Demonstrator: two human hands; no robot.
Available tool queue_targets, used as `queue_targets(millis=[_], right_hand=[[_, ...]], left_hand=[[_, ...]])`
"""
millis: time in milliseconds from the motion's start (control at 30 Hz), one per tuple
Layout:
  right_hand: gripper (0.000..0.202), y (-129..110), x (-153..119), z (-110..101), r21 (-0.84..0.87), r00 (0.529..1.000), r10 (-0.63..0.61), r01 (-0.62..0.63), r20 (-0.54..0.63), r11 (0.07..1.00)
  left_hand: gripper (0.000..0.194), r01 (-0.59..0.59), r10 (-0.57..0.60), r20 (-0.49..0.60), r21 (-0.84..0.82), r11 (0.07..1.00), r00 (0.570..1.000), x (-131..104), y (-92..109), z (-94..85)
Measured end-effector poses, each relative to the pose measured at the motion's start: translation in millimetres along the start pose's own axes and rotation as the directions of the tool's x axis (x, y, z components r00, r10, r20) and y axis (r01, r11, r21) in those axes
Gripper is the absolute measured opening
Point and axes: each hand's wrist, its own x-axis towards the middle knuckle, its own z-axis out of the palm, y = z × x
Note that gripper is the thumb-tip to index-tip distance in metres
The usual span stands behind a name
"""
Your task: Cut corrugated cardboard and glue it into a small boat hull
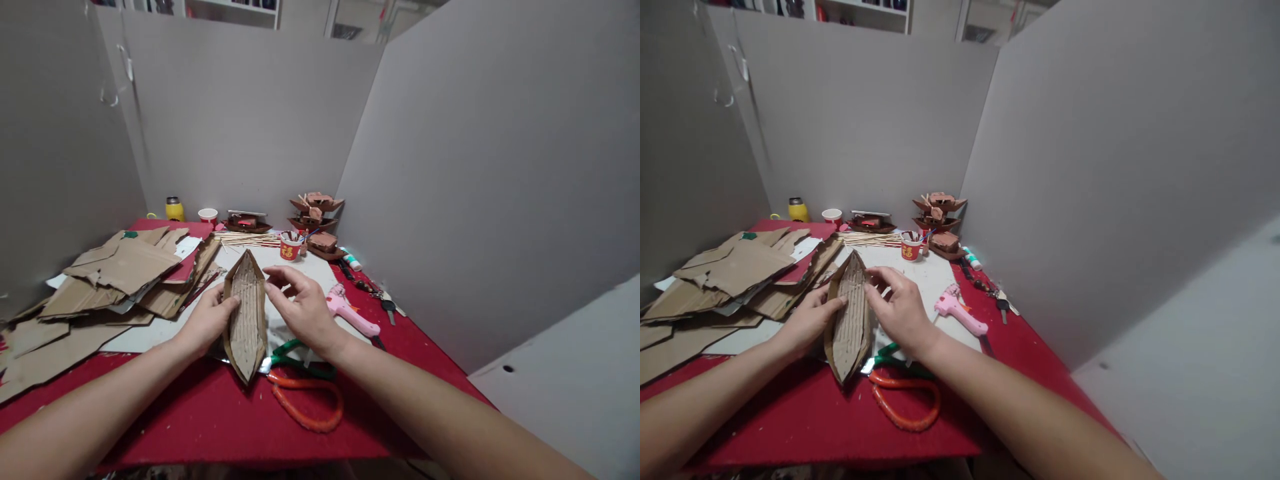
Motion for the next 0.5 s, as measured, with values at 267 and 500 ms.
queue_targets(millis=[267,500], right_hand=[[0.019,13.3,6.5,3.9,0.006,0.991,0.114,-0.115,0.063,0.993],[0.03,14.0,0.9,13.9,0.006,0.976,0.181,-0.183,0.118,0.983]], left_hand=[[0.027,0.056,-0.055,0.045,-0.028,0.998,0.997,-3.5,1.9,1.6],[0.048,0.047,-0.024,0.141,-0.157,0.986,0.99,-9.2,-0.2,4.0]])
